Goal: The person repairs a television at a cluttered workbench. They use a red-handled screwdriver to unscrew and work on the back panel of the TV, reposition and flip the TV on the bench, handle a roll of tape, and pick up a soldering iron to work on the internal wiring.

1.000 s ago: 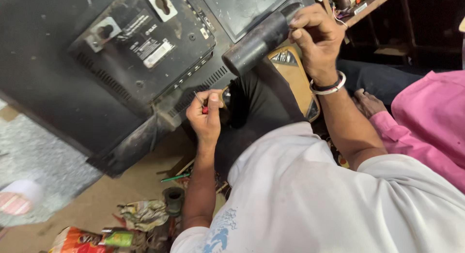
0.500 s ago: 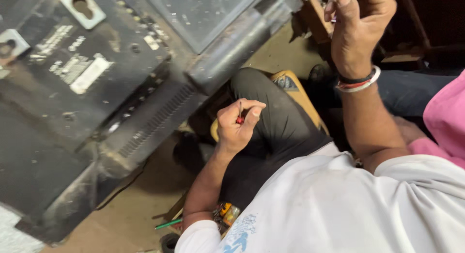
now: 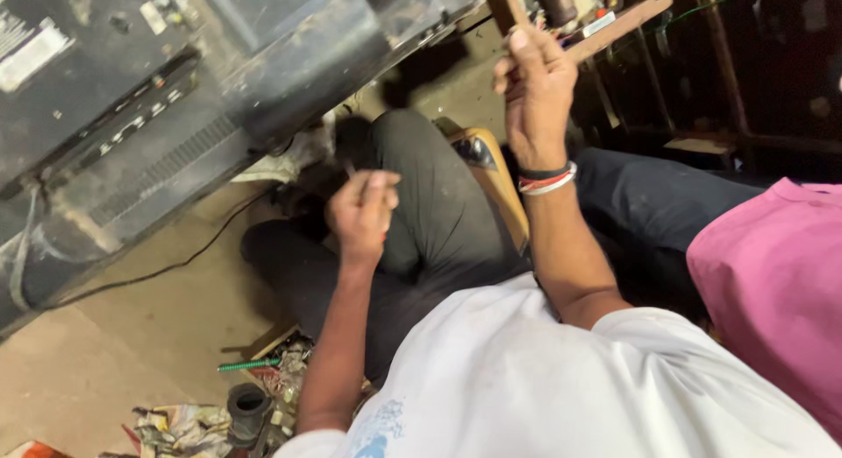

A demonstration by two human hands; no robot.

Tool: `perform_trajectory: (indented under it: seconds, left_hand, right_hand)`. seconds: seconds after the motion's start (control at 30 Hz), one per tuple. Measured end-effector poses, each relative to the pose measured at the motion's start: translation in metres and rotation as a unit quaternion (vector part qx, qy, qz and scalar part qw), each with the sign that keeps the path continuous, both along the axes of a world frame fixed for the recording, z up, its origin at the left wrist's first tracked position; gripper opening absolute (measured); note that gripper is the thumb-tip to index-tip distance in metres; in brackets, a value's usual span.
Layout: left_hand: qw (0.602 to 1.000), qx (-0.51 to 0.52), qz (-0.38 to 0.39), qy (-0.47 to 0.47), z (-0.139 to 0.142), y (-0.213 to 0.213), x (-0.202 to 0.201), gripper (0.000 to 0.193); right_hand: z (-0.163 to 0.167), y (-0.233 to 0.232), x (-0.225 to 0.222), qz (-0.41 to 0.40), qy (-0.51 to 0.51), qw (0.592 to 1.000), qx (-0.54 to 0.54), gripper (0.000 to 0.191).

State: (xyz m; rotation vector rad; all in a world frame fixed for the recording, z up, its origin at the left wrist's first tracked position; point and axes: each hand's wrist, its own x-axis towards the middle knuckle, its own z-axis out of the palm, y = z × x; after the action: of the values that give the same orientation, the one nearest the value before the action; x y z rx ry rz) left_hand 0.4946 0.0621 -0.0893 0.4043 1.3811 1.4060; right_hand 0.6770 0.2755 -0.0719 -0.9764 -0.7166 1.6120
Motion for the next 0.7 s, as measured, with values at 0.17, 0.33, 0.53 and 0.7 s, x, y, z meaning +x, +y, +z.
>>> perform_trajectory:
  seconds: [0.17, 0.33, 0.53, 0.7]
  left_hand:
    - [0.996, -0.022, 0.090, 0.000, -0.018, -0.016, -0.009, 0.026]
    - [0.993, -0.017, 0.113, 0.023, -0.023, -0.020, -0.018, 0.028]
    - [0.992, 0.001, 0.123, 0.011, -0.019, -0.010, -0.019, 0.027]
    - [0.993, 0.011, 0.113, -0.014, -0.026, -0.003, -0.009, 0.025]
  right_hand:
    - [0.011, 0.011, -0.008, 0.071, -0.083, 0.994, -0.022, 0.022]
    - [0.032, 0.045, -0.010, 0.172, -0.132, 0.976, 0.012, 0.016]
    - [0.039, 0.070, 0.003, 0.276, -0.132, 0.952, 0.011, 0.013]
    - [0.013, 0.091, 0.012, 0.304, -0.109, 0.946, -0.032, 0.012]
